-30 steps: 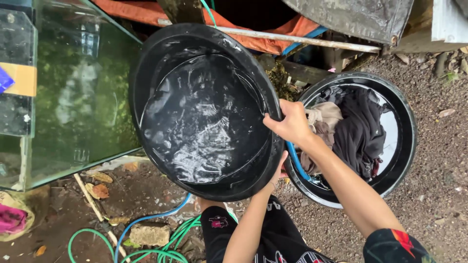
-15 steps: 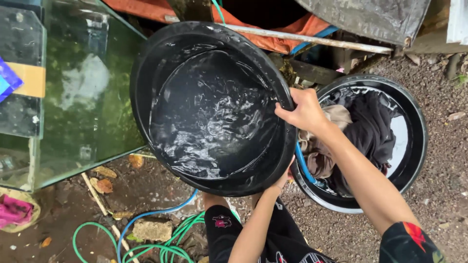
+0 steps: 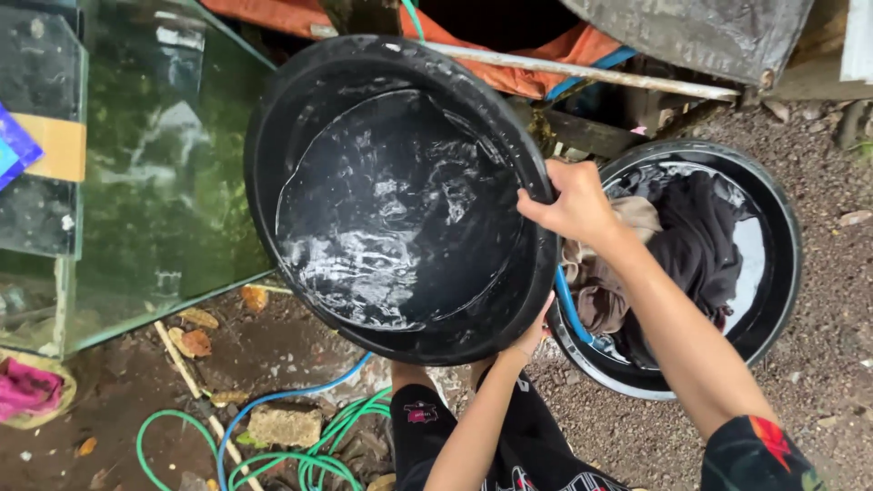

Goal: The person is rinsing clothes and cleaning out plastic wash basins using a water hose in an outdoor area.

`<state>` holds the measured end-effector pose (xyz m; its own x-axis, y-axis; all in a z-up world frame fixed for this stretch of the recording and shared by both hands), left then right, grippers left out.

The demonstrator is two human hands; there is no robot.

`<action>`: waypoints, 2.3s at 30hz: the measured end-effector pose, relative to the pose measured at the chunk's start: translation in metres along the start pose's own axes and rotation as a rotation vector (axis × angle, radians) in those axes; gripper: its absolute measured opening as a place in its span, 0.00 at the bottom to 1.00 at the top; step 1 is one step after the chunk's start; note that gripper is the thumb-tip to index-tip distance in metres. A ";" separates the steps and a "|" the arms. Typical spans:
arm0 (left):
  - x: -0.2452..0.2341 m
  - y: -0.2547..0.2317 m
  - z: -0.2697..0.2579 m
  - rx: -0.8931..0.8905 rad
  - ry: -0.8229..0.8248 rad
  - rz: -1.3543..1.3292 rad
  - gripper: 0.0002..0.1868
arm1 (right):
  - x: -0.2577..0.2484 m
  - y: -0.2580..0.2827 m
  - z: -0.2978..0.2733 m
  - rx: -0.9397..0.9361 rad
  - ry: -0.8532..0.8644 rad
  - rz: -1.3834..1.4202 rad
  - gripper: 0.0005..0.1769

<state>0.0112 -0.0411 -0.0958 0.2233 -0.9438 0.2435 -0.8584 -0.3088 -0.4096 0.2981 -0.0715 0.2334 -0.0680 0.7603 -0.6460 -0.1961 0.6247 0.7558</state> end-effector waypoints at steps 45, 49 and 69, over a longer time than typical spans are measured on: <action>-0.011 -0.007 -0.022 0.065 0.059 -0.434 0.32 | 0.009 -0.022 -0.082 0.321 -0.223 0.169 0.14; -0.013 -0.022 -0.028 0.137 0.067 -0.392 0.32 | 0.012 -0.024 -0.084 0.331 -0.219 0.246 0.13; -0.033 -0.001 0.001 -0.036 0.129 -0.439 0.36 | 0.010 0.002 -0.073 0.307 -0.226 0.142 0.13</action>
<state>0.0054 -0.0100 -0.1043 0.5123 -0.7012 0.4958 -0.7111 -0.6701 -0.2129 0.2256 -0.0761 0.2208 0.1505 0.8416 -0.5187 0.1033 0.5085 0.8549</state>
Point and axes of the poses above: each hand's wrist, its own z-axis towards the middle knuckle, its own x-axis out of the palm, y = z × x, the point moved 8 cm from there along z, towards the middle knuckle, and after that the axes turned 4 degrees about -y, right-handed, at the moved point
